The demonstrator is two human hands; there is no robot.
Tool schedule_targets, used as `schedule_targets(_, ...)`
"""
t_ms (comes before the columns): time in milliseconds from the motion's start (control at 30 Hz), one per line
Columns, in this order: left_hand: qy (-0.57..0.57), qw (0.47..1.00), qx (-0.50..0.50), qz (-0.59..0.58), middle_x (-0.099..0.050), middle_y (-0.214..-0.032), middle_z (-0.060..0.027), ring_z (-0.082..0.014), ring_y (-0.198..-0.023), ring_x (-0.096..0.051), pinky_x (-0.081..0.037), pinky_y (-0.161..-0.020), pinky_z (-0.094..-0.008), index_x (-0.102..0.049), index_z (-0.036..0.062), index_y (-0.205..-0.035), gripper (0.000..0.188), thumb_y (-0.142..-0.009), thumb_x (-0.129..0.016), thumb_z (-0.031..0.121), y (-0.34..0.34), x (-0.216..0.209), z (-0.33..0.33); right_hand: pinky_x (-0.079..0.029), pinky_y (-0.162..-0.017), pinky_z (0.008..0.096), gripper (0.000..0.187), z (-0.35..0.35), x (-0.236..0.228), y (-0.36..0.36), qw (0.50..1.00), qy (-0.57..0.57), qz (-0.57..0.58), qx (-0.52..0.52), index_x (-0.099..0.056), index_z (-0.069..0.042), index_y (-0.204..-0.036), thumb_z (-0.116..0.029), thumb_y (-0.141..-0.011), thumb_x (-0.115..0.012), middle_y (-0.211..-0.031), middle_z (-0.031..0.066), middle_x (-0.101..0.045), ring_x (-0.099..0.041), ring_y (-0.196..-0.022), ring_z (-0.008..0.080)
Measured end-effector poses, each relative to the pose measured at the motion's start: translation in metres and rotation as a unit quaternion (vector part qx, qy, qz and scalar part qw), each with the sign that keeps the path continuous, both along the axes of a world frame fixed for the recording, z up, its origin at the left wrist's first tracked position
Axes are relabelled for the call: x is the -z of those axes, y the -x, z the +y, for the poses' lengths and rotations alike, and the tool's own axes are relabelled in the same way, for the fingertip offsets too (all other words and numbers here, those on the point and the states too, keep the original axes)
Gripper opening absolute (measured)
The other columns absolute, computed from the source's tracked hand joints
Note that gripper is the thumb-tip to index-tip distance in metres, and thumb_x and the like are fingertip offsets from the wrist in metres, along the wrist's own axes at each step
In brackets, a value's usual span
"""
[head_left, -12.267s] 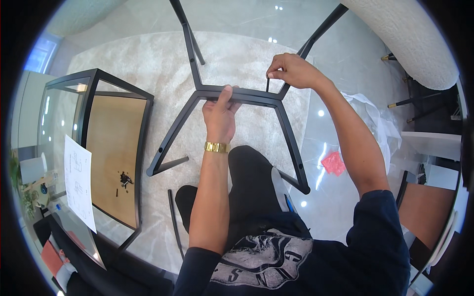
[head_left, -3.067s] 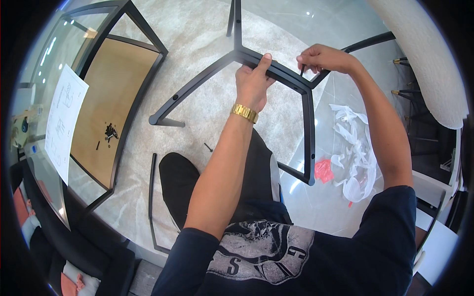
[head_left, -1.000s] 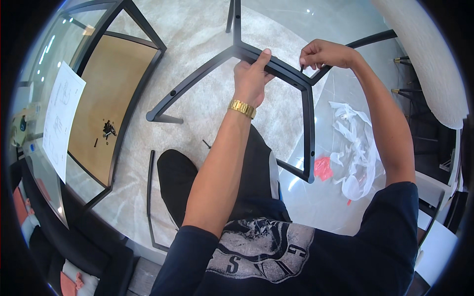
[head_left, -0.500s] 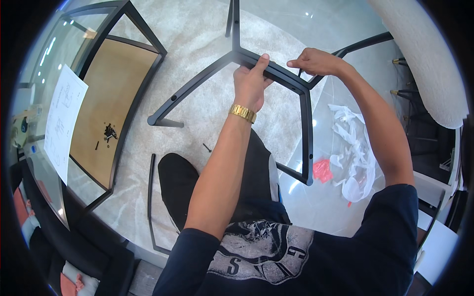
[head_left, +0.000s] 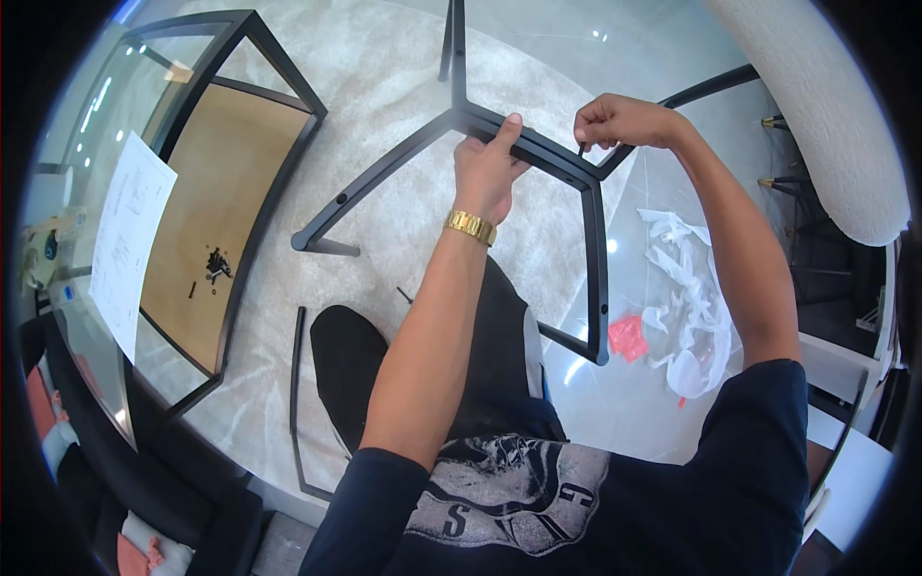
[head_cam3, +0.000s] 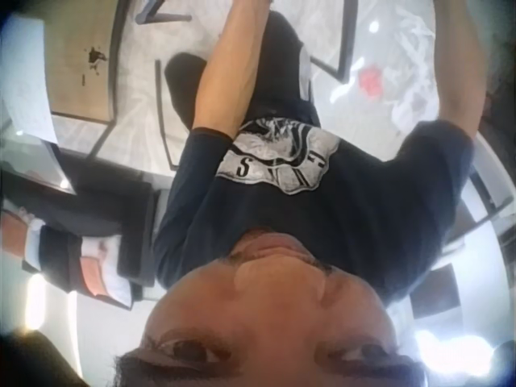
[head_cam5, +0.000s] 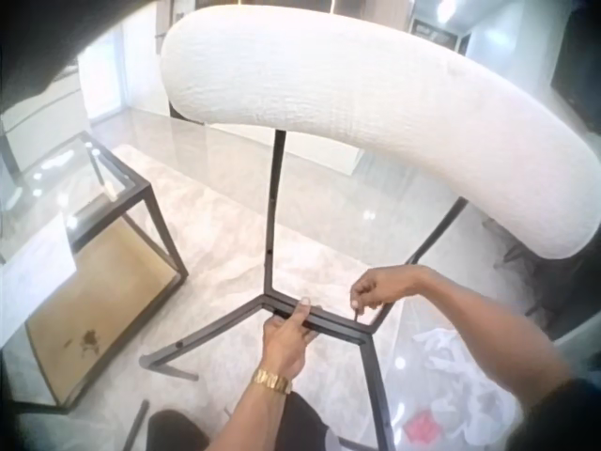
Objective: The person assembles a chair frame by joining metal components together and securing them with screws using a hex key while following instructions on a paper.
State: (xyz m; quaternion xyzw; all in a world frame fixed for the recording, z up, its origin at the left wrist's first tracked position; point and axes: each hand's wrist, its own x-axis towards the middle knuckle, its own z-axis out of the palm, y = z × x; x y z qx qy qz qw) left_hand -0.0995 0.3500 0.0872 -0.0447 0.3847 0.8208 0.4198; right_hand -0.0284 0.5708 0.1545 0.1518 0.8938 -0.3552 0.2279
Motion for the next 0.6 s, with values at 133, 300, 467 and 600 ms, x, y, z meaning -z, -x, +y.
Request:
schedule_targets(133, 0.000, 1.000, 0.004, 0.002, -0.067, -0.111, -0.0195, -0.0314, -0.111, -0.067, -0.054, -0.100, -0.0486, -0.058, -0.0031, -0.108, 0.023, -0.100, -0.066, 0.017, 0.000, 0.001, -0.002, -0.037, -0.056, 0.0307, 0.053, -0.004, 0.002, 0.014, 0.990, -0.101, -0.087, -0.049, -0.067, -0.008, -0.069, -0.051, -0.098, -0.059, -0.056, -0.0018, -0.052, -0.045, -0.056, 0.0109)
schedule_targets(300, 0.005, 1.000, 0.004, 0.005, -0.067, -0.111, -0.0205, -0.0316, -0.112, -0.067, -0.054, -0.100, -0.0484, -0.057, -0.0043, -0.109, 0.025, -0.099, -0.066, 0.017, 0.000, 0.001, -0.003, -0.037, -0.057, 0.0302, 0.050, -0.003, -0.008, 0.002, 0.999, 0.010, -0.039, 0.015, -0.071, -0.006, -0.072, -0.047, -0.099, -0.059, -0.057, -0.0019, -0.052, -0.045, -0.057, 0.0104)
schedule_targets(467, -0.006, 1.000, 0.012, 0.005, -0.067, -0.111, -0.0212, -0.0314, -0.112, -0.067, -0.054, -0.100, -0.0479, -0.058, -0.0052, -0.109, 0.027, -0.098, -0.068, 0.018, -0.001, 0.003, 0.003, -0.038, -0.058, 0.0270, 0.049, 0.007, 0.000, 0.006, 0.991, -0.084, -0.097, -0.031, -0.068, -0.005, -0.077, -0.047, -0.099, -0.057, -0.063, 0.0001, -0.055, -0.045, -0.056, 0.0092)
schedule_targets(600, -0.001, 1.000, -0.006, 0.003, -0.068, -0.109, -0.0192, -0.0300, -0.110, -0.068, -0.055, -0.098, -0.0472, -0.060, -0.0052, -0.108, 0.026, -0.098, -0.069, 0.018, 0.002, 0.006, 0.003, -0.037, -0.056, 0.0284, 0.056, -0.003, -0.009, 0.008, 0.997, 0.000, -0.064, 0.035, -0.063, -0.006, -0.067, -0.052, -0.099, -0.054, -0.055, -0.0004, -0.052, -0.044, -0.054, 0.0100)
